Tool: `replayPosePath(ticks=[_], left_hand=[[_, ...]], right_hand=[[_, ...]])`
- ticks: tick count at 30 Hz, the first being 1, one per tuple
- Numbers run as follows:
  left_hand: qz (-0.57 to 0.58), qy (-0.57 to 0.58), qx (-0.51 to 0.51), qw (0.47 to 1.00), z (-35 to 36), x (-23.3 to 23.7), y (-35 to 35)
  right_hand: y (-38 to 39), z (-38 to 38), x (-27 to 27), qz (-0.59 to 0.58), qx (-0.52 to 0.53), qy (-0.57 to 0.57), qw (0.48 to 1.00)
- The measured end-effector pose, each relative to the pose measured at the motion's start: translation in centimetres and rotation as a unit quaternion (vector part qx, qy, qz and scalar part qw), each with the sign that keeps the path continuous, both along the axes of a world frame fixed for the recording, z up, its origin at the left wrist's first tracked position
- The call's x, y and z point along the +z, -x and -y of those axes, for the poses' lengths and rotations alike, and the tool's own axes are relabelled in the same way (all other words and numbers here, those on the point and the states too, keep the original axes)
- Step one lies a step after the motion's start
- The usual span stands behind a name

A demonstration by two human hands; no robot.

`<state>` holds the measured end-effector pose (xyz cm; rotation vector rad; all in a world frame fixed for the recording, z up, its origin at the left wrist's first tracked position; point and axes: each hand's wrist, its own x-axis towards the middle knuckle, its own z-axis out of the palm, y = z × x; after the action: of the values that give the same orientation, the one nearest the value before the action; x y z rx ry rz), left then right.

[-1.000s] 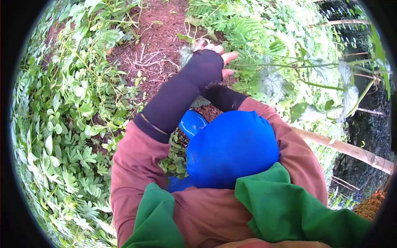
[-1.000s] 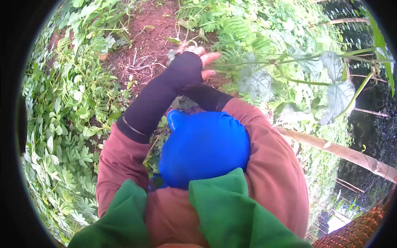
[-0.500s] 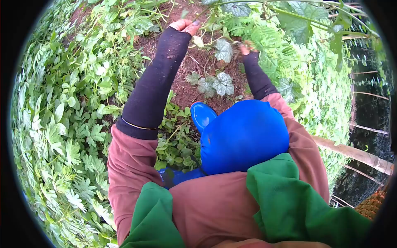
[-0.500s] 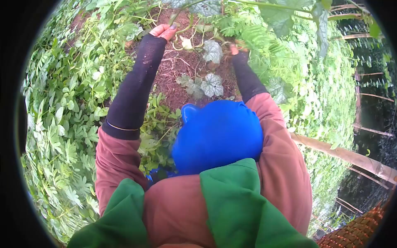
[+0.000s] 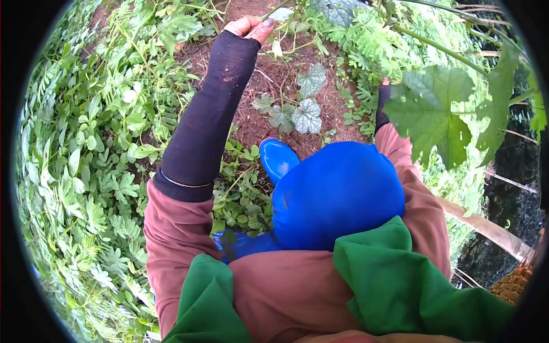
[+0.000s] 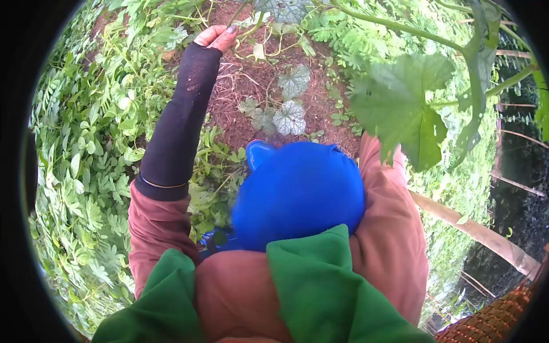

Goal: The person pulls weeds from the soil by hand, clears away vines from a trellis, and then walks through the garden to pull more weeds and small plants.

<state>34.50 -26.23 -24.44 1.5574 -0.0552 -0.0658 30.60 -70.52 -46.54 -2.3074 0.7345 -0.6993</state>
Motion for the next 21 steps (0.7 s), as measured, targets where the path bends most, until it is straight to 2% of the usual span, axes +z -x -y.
replayPosePath(ticks=[4, 6, 9, 11, 12, 14, 16, 17, 18, 21], left_hand=[[0.022, -0.029, 0.017, 0.999, 0.5, -1.1, -1.3], [0.008, -0.048, 0.012, 0.999, 0.5, -0.2, -1.4], [0.011, -0.052, 0.012, 0.999, 0.7, -0.4, -1.7], [0.003, -0.039, 0.005, 0.999, 1.1, 0.0, -1.4], [0.008, -0.043, 0.000, 0.999, 1.2, -0.1, -1.3], [0.020, -0.050, -0.009, 0.999, 1.2, -0.3, -1.2], [0.023, -0.041, -0.004, 0.999, 1.2, -0.5, -0.9], [0.023, -0.043, -0.004, 0.999, 1.1, -0.2, -0.6], [0.023, -0.044, -0.004, 0.999, 1.0, 0.0, -0.3], [0.018, -0.049, -0.009, 0.999, 0.4, -0.1, -0.2]], right_hand=[[0.7, 2.3, 1.0, 0.058, -0.018, 0.081, 0.995], [0.5, 2.2, 1.9, 0.073, 0.009, 0.126, 0.989], [-0.1, 0.0, 2.5, 0.061, 0.117, 0.148, 0.980], [0.1, -3.3, 3.0, 0.006, 0.228, 0.117, 0.967], [0.3, -4.1, 2.7, -0.092, 0.279, 0.265, 0.918], [2.1, -7.8, 1.2, -0.062, 0.236, 0.373, 0.895], [3.4, -7.9, 2.0, -0.096, 0.399, 0.387, 0.826], [4.0, -8.0, 1.8, -0.127, 0.421, 0.382, 0.813], [4.4, -8.2, 1.4, -0.170, 0.413, 0.366, 0.816], [5.7, -6.9, -2.3, -0.325, 0.252, 0.273, 0.869]])
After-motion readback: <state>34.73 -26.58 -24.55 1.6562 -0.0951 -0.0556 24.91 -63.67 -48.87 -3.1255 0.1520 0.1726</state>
